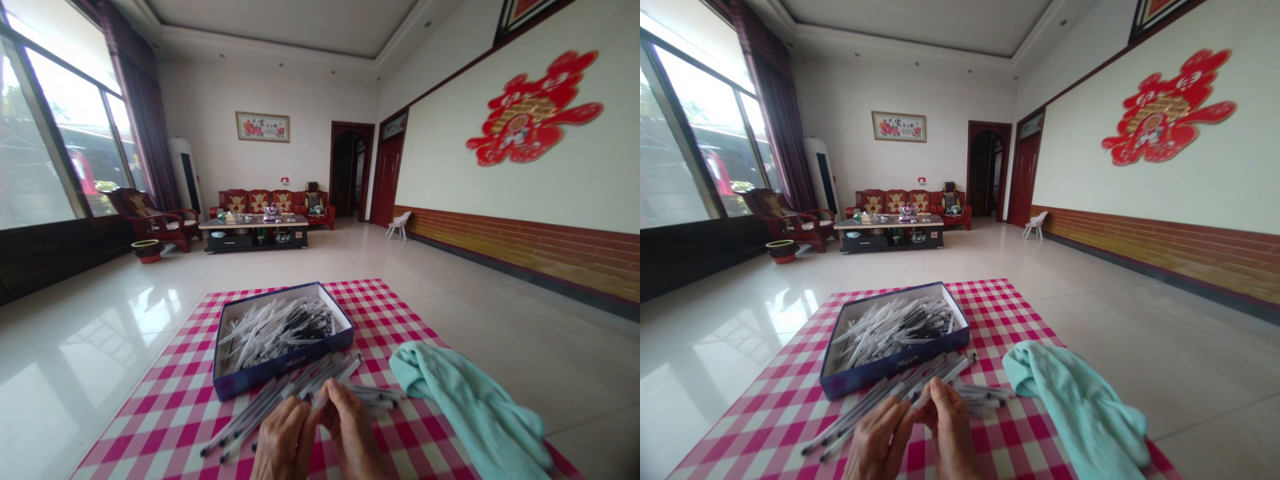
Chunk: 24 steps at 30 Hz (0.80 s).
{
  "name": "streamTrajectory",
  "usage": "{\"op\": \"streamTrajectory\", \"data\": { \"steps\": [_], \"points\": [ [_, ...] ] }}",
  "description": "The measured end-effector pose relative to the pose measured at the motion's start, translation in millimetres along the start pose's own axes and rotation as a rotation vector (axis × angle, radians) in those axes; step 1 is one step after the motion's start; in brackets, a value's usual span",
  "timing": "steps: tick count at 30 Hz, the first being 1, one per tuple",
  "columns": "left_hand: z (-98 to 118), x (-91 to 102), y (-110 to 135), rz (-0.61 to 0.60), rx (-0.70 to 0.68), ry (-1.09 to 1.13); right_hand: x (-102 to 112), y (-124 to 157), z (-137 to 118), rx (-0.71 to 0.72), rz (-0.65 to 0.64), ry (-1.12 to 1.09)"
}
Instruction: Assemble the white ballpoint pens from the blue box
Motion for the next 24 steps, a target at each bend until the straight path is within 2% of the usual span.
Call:
{"op": "streamTrajectory", "data": {
  "steps": [2,5,9,13,17,20,24],
  "points": [
    [-3,0.3,0,-0.014,-0.025,-0.009,2,0,-2,0.009,-0.005,0.040],
    [-9,-0.6,2,-0.050,0.041,0.017,6,0,-6,0.082,-0.011,0.254],
    [-16,-5.1,5,-0.083,0.078,-0.041,12,-1,-6,0.162,0.065,0.509],
    [-17,-9.0,7,-0.061,-0.046,-0.255,12,-1,1,0.136,0.121,0.482],
    [-13,-9.1,5,-0.022,-0.102,-0.414,8,0,6,0.112,0.079,0.371],
    [-14,-14.7,8,0.024,-0.103,-0.460,3,2,6,0.036,0.071,0.280],
    [-19,-36.2,20,0.084,-0.027,-0.384,0,5,4,0.025,0.194,0.390]
  ]
}}
Point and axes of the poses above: each hand's wrist, its own y-axis away from the middle knuckle, its own x-axis out of the back of the hand, z = x × y, the point moved 1 cm from there along -y, towards the middle knuckle, and after that the axes turned 14 degrees about y, right-handed, at the moved point
